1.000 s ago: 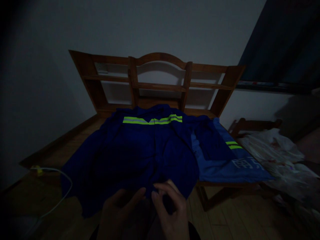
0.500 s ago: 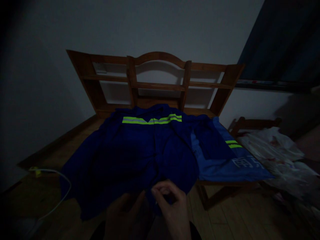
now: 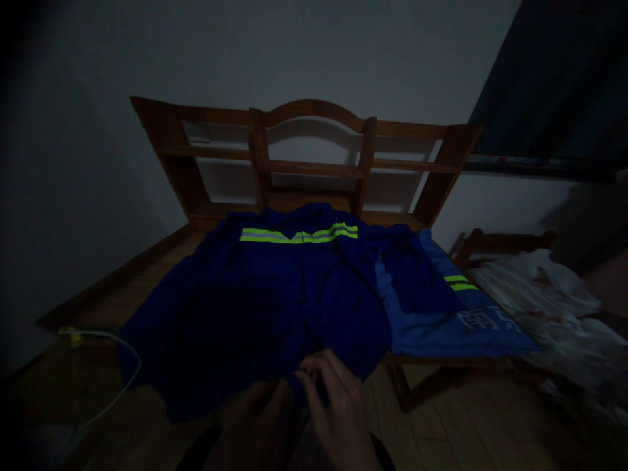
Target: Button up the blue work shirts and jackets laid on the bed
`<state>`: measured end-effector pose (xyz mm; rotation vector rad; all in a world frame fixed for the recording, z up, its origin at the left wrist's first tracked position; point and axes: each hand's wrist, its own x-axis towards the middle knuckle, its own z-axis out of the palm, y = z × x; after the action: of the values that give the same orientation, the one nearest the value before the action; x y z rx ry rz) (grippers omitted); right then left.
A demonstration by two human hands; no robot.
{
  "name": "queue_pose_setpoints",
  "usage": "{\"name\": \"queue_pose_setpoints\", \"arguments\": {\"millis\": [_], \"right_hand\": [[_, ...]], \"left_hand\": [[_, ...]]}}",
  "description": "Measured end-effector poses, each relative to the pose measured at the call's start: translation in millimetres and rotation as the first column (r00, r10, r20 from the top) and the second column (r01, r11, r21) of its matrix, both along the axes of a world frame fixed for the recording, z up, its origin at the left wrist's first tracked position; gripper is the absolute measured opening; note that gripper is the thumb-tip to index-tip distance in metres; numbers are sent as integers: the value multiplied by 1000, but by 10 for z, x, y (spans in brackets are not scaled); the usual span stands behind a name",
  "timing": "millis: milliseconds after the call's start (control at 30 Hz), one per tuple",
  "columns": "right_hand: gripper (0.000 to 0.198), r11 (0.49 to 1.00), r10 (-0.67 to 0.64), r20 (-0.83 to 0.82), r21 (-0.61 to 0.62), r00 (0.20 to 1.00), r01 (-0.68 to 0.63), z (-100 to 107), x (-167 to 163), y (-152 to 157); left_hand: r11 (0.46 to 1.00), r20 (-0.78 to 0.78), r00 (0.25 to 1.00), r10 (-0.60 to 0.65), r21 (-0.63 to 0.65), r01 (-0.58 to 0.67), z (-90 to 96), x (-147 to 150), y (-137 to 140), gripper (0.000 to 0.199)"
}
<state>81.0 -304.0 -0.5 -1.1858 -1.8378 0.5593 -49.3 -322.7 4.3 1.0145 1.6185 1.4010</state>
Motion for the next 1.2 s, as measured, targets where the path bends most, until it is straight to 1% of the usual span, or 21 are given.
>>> {"name": "queue_pose_setpoints", "arguments": {"millis": [100,200,267,333,433,500,633,700,767,833,900,967,1033,1100,1167,1200], "right_hand": [[13,995,-32,89,95,995,24,-22,18,-8],[13,987,-52,156,155,986,28,-34,40,-22],[13,987,-39,178,162,983,9,-38,48,-36],[14,989,-2,187,146,982,-26,-41,51,-49],[13,992,42,162,107,986,-60,-42,49,-53],[11,995,51,129,74,990,-61,-34,46,-51],[9,997,52,44,-59,998,-49,-2,29,-55],[10,992,11,-14,-124,1000,-13,5,14,-61],[13,982,-63,-96,-181,993,45,-3,-4,-64],[19,961,-142,-207,-264,968,84,-24,-24,-64],[23,930,-191,-331,-363,924,62,-51,-51,-58],[26,899,-200,-429,-437,881,-8,-76,-82,-48],[28,885,-192,-494,-461,848,-68,-92,-95,-38],[29,899,-205,-539,-433,817,-60,-113,-53,-32],[30,917,-266,-515,-396,815,49,-178,83,-38],[31,912,-314,-459,-389,831,130,-241,188,-45]], "left_hand": [[999,10,1000,-26,-18,26,-29,56,-4,25],[998,51,998,-47,-39,49,-34,77,-5,30],[997,58,997,-50,-57,54,-36,57,2,32],[992,52,995,-82,-92,86,-47,25,12,33],[985,49,992,-112,-124,118,-87,-11,28,36],[986,52,994,-100,-127,106,-121,-25,36,39],[970,96,985,-146,-179,162,-162,-49,48,44],[963,115,980,-163,-199,183,-146,-49,42,45],[971,109,985,-136,-185,155,-103,-33,24,43],[982,87,991,-98,-152,111,-46,-10,2,41],[990,62,996,-68,-122,76,-1,8,-15,38],[991,57,996,-62,-114,69,10,16,-29,33],[991,60,996,-67,-110,73,-22,8,-55,27],[991,41,996,-81,-107,85,-89,-28,-109,22],[989,-5,996,-92,-118,91,-169,-111,-185,19],[988,-30,995,-90,-127,86,-207,-175,-225,19]]}}
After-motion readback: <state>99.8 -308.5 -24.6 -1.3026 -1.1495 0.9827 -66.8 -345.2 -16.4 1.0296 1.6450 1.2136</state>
